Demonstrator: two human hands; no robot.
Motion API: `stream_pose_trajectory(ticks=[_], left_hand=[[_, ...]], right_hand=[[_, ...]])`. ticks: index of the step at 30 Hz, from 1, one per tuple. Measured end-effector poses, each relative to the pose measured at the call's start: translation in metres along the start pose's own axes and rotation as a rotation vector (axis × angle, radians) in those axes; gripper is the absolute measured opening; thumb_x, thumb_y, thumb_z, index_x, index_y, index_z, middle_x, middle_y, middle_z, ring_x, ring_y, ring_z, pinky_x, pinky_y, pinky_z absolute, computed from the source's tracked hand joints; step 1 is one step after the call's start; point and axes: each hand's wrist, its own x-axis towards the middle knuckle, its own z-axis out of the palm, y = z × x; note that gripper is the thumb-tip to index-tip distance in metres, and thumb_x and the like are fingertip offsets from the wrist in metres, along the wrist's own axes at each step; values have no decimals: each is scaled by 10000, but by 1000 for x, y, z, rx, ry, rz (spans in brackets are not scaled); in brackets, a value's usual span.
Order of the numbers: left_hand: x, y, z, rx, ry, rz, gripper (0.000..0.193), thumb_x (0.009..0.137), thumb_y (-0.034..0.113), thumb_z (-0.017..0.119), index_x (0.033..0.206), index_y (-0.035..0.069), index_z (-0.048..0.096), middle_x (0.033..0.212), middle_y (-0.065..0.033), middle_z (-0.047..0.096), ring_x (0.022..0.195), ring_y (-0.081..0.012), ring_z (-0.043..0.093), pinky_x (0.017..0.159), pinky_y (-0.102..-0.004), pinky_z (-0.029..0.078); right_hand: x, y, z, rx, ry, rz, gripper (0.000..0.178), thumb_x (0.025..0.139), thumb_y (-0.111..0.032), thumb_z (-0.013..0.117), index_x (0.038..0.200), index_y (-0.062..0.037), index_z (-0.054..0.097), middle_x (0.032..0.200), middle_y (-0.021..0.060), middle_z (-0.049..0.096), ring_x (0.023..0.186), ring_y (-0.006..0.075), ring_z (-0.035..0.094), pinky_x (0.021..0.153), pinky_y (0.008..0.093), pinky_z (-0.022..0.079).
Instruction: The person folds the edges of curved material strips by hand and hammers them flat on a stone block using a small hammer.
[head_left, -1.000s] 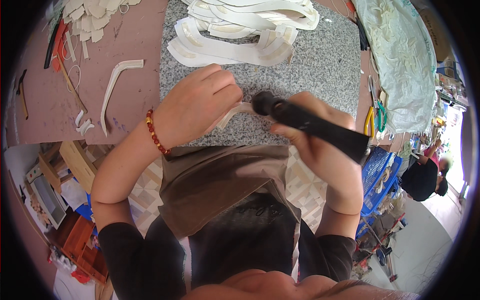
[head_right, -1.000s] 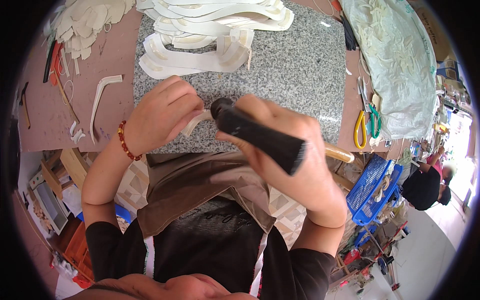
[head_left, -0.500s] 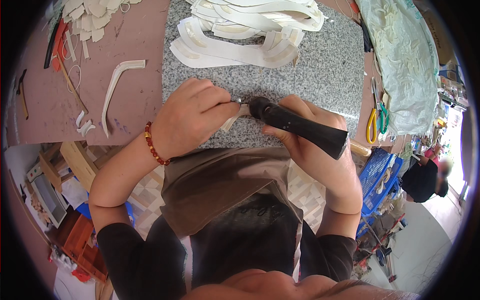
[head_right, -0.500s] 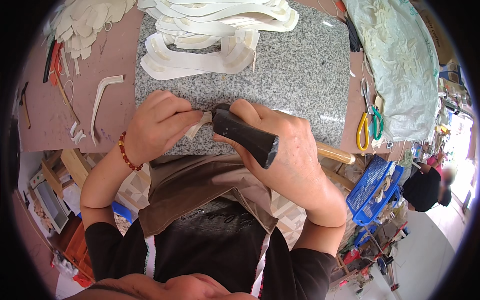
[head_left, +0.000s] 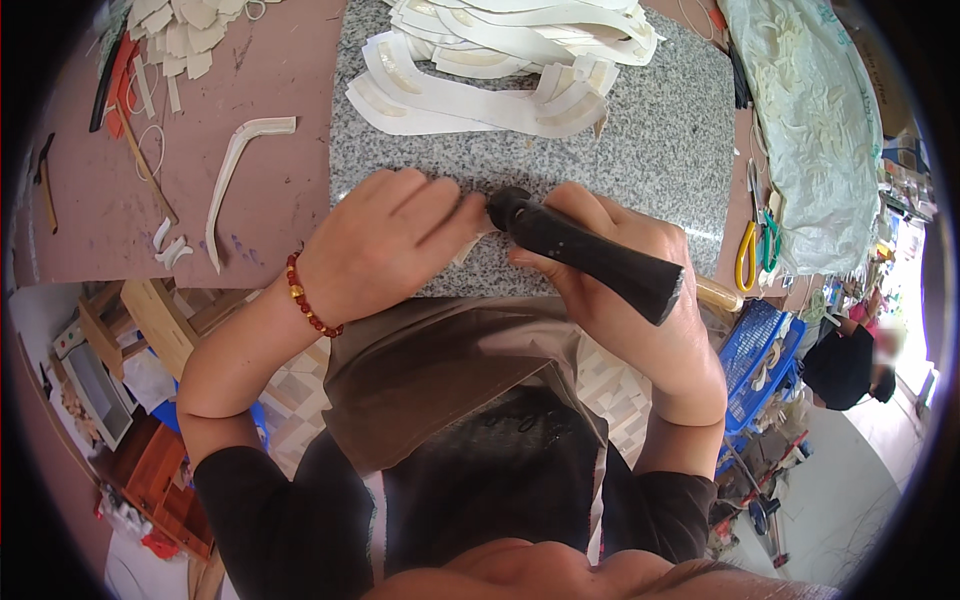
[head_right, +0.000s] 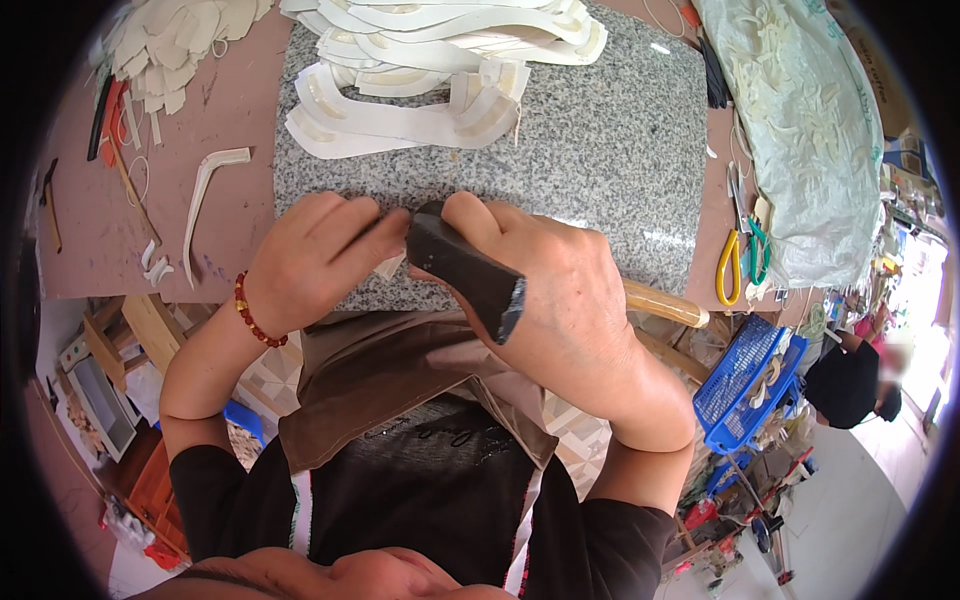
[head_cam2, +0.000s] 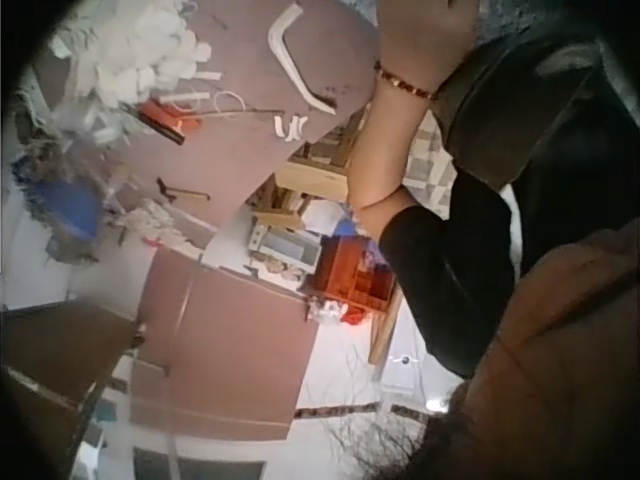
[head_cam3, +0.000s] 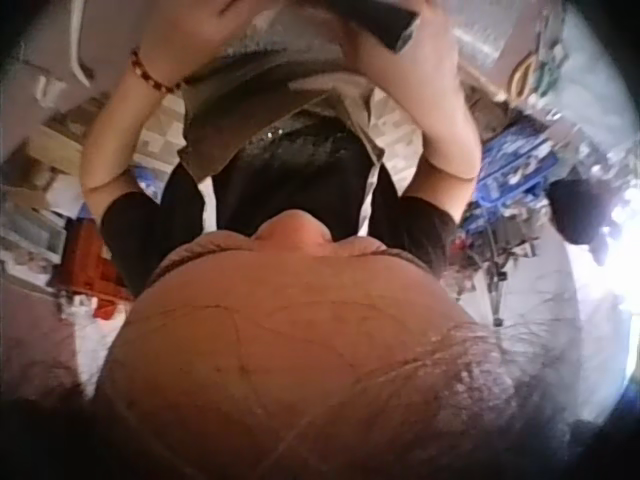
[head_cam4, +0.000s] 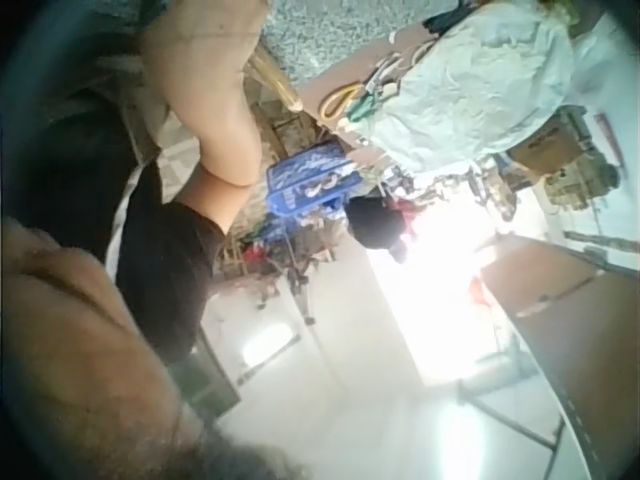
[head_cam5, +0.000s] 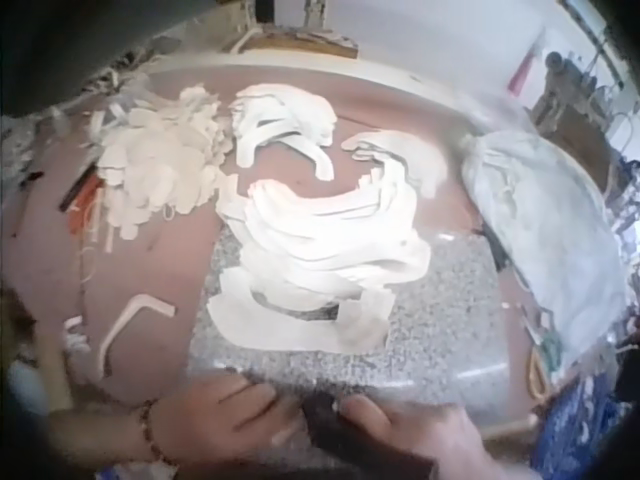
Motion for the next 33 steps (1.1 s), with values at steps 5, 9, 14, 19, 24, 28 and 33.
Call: stream_pose_trajectory(ticks=[5,9,14,19,24,28,33], left_hand=[[-8,13,7,-52,89,-139,298,764,81,800,1042,12,719,959,-64,618,783,-235,582,677,-361,479],[-13,17,16,-188,181,-181,307,748,48,813,1039,13,721,929,-64,626,772,-239,589,666,-360,482],[-15,23,18,-83,178,-133,291,772,24,770,1054,-21,711,942,-93,624,785,-245,601,686,-363,495],[-12,31,13,-20,118,-124,283,804,30,704,1071,-61,693,963,-127,614,820,-253,604,700,-370,502],[-8,29,11,76,35,-101,190,789,74,672,967,7,675,871,-56,546,789,-210,554,697,-321,474],[-15,24,4,-95,48,-197,264,759,82,773,998,-1,696,954,-94,612,840,-266,593,740,-387,489],[-27,31,7,-131,188,-298,293,753,87,824,1021,24,721,930,-76,622,780,-254,592,677,-354,472]], right_hand=[[1,2,5,-9,39,-56,254,908,-281,744,946,-82,591,766,95,638,640,348,670,525,424,507],[2,4,3,-25,44,-49,297,910,-322,755,927,-76,589,762,96,645,646,347,675,522,420,501],[6,2,1,3,97,-64,271,907,-290,754,932,-76,589,758,94,638,633,344,665,523,418,502],[10,-3,0,-37,34,-77,302,833,-269,838,962,-58,664,776,114,687,666,312,697,575,370,516],[11,-6,-3,-24,-5,-73,289,824,-246,834,961,-64,656,780,118,671,671,339,681,579,388,512],[10,-6,2,-34,-44,-53,296,827,-257,830,957,-58,652,781,121,670,667,337,678,582,387,512],[9,-5,5,-3,-2,-24,315,843,-292,825,959,-55,652,774,121,674,665,327,682,585,383,515]])
